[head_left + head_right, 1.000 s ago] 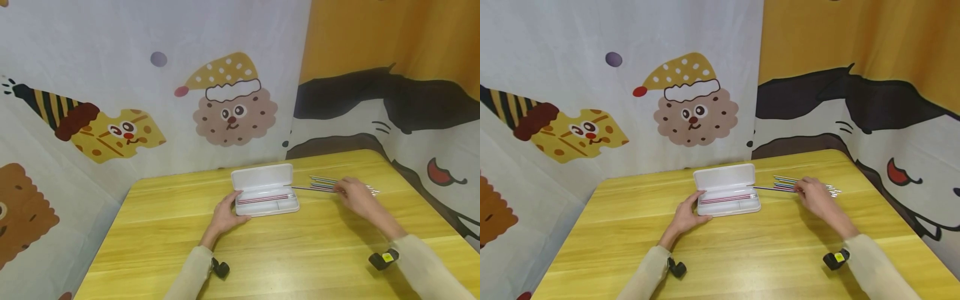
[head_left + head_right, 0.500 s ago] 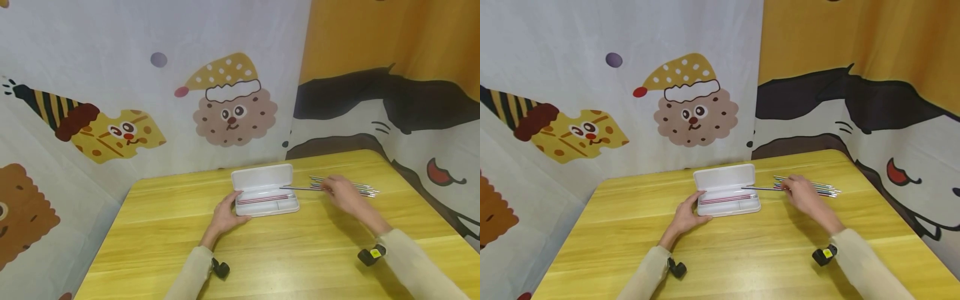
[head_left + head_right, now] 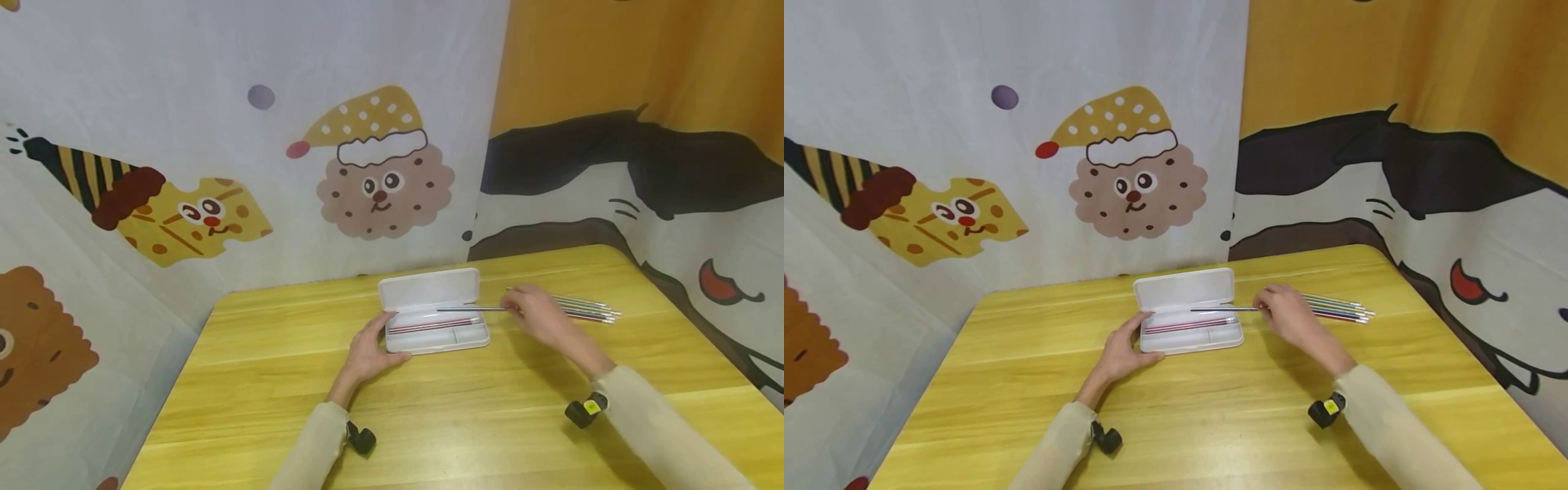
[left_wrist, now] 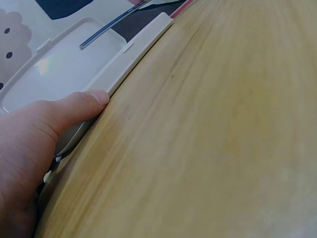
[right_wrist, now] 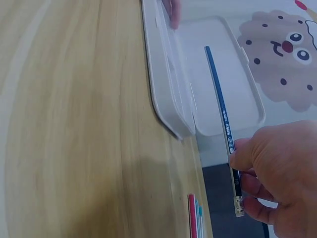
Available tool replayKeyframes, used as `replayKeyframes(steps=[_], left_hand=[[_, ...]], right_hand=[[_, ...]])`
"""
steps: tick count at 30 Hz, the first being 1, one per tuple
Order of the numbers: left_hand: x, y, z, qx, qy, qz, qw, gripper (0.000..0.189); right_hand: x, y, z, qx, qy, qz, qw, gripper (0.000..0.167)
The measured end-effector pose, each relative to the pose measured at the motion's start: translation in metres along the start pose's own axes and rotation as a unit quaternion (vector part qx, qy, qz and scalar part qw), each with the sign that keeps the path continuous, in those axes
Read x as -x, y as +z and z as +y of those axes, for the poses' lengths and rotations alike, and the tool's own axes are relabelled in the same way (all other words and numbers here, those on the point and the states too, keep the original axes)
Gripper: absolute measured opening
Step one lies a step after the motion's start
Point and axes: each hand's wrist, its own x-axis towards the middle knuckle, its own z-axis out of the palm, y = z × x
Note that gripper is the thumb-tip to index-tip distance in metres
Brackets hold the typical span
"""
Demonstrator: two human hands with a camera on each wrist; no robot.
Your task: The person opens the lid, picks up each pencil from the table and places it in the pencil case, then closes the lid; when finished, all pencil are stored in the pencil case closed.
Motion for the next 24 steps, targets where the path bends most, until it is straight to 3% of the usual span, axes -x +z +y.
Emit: replayKeyframes(steps=[18,24], left_hand=[[0.000,-0.001,0.000,-0.007,-0.005,0.001,1.0000,0.090],[0.000,-0.001,0.001,-0.005,0.000,0.001,1.0000,0.090]], right_hand=[[-0.020,0.016,-0.020,-0.014,-0.027,-0.007,0.9995,0.017],[-0.027,0.022,-0.026,-0.017,-0.018,-0.020,0.9995,0.019]])
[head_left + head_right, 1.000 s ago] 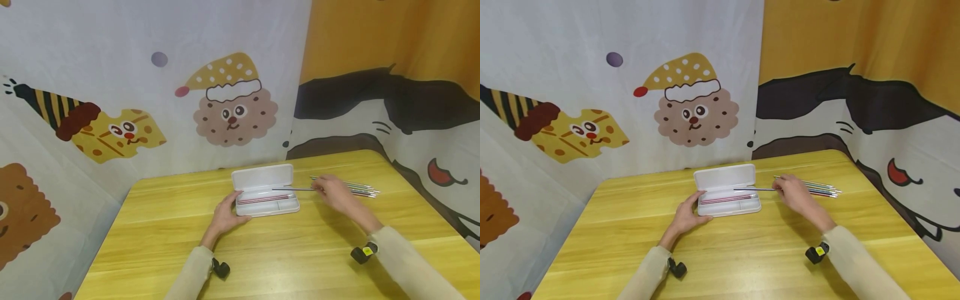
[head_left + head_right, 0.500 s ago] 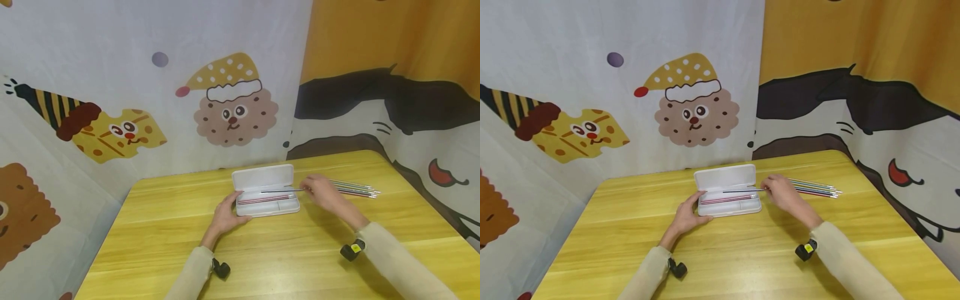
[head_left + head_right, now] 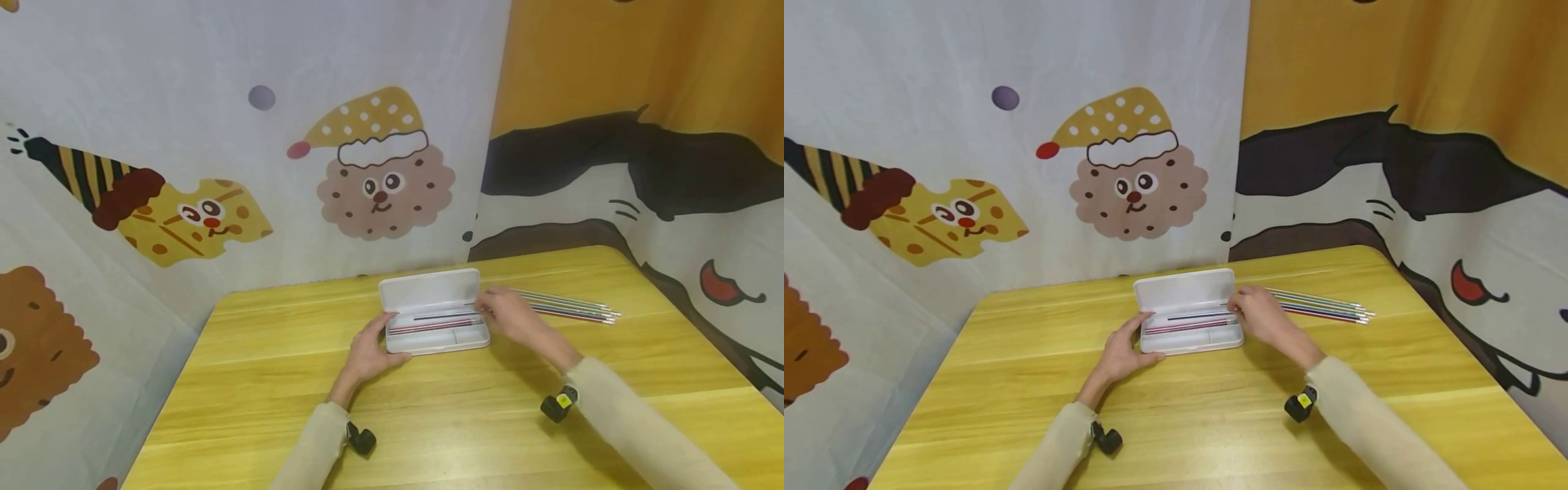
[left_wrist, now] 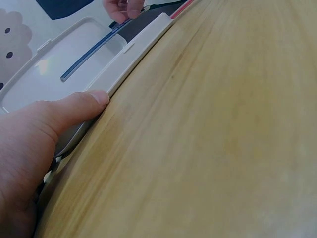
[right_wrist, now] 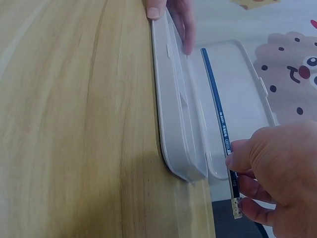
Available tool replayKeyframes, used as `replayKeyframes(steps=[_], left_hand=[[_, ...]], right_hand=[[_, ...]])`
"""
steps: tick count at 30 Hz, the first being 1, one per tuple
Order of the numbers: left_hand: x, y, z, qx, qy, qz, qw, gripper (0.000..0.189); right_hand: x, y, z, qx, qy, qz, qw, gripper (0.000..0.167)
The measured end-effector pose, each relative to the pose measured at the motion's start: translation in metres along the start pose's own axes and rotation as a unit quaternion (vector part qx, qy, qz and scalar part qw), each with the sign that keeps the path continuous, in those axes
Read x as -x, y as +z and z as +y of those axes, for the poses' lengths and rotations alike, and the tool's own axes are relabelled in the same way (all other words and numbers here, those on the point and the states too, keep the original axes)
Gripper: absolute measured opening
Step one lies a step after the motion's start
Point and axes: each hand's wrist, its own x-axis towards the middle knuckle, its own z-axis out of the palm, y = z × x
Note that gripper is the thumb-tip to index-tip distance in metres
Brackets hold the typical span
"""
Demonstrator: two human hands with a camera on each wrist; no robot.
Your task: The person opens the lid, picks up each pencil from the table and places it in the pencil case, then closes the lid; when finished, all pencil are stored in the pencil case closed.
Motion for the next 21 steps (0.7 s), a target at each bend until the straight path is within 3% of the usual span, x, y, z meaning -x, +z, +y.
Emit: replayKeyframes(steps=[21], left_hand=[[0.001,-0.001,0.002,0.004,-0.005,-0.004,1.0000,0.092]], right_hand=[[-0.020,0.024,-0.013,-0.011,0.019,-0.040,0.9990,0.019]])
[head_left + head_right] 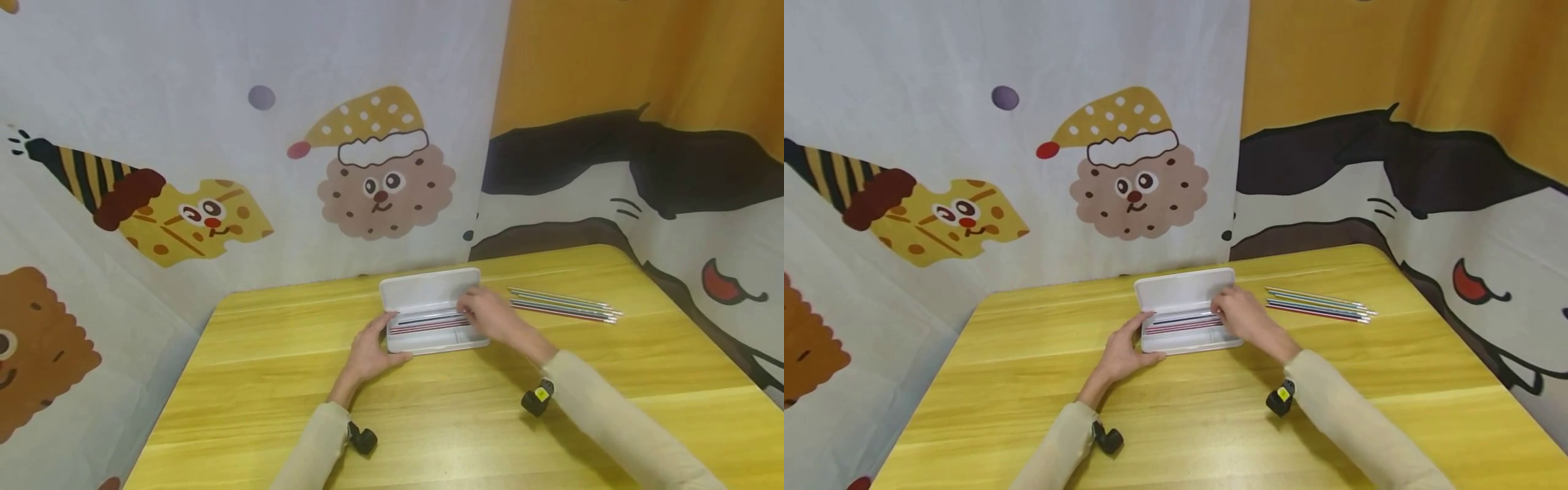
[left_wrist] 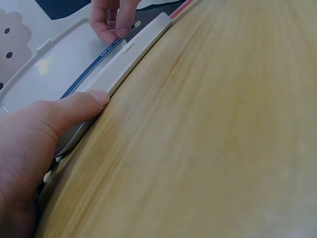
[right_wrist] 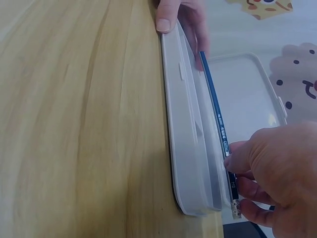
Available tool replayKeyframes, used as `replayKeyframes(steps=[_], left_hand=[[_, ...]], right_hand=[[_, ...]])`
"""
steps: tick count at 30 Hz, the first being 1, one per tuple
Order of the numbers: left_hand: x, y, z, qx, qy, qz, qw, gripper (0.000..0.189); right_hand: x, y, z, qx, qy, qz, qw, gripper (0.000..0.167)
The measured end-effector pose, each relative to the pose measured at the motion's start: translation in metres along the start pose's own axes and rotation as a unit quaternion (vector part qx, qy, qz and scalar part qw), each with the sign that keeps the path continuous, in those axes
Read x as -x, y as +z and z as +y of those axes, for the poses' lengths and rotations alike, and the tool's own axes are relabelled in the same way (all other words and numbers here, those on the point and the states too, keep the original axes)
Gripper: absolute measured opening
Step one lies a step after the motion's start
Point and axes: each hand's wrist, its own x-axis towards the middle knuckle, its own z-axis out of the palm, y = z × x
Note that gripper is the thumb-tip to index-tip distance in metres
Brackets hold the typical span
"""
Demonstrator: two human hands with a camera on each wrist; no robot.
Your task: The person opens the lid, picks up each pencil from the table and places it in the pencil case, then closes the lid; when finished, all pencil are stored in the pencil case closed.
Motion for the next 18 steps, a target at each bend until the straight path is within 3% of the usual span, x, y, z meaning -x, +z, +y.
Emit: replayKeyframes(steps=[18], left_hand=[[-0.001,0.000,0.000,-0.011,0.005,0.002,0.9999,0.090]], right_hand=[[-0.011,0.012,-0.004,0.008,-0.006,-0.016,0.9998,0.017]])
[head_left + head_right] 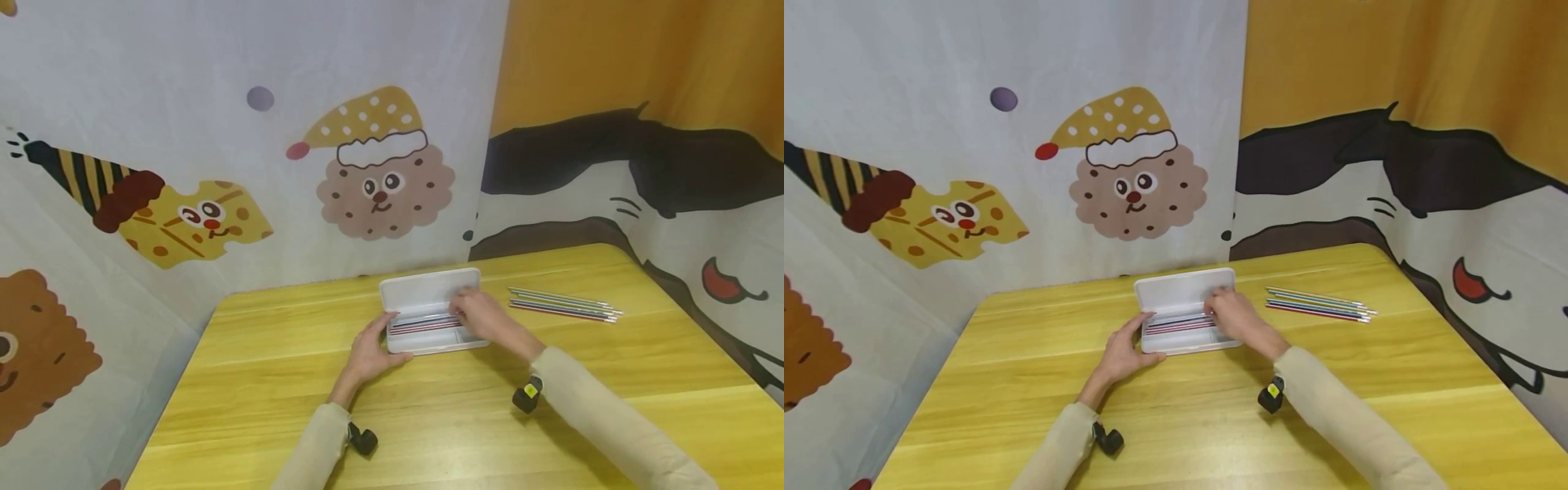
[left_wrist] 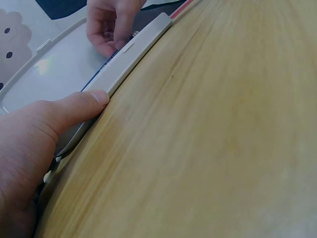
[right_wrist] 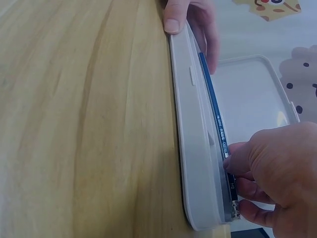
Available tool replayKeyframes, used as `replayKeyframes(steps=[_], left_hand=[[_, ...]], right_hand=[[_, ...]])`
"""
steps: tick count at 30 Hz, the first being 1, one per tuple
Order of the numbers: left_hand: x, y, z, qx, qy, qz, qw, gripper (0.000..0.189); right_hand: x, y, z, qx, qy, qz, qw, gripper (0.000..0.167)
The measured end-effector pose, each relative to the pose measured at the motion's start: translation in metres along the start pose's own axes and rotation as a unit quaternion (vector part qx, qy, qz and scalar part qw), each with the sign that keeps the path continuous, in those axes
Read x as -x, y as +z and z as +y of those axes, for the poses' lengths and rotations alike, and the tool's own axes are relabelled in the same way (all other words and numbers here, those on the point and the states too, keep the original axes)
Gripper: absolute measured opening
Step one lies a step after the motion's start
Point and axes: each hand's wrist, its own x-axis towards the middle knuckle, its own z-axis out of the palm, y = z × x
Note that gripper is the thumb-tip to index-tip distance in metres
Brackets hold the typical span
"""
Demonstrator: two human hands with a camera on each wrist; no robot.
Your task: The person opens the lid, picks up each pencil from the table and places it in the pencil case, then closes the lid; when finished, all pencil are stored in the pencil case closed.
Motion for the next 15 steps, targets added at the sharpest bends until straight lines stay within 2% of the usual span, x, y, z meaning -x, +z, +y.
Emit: replayKeyframes(steps=[15], left_hand=[[0.0010,-0.0002,0.0001,0.002,0.004,0.001,1.0000,0.091]], right_hand=[[-0.0058,0.0066,-0.0019,0.000,0.002,-0.013,0.9999,0.014]])
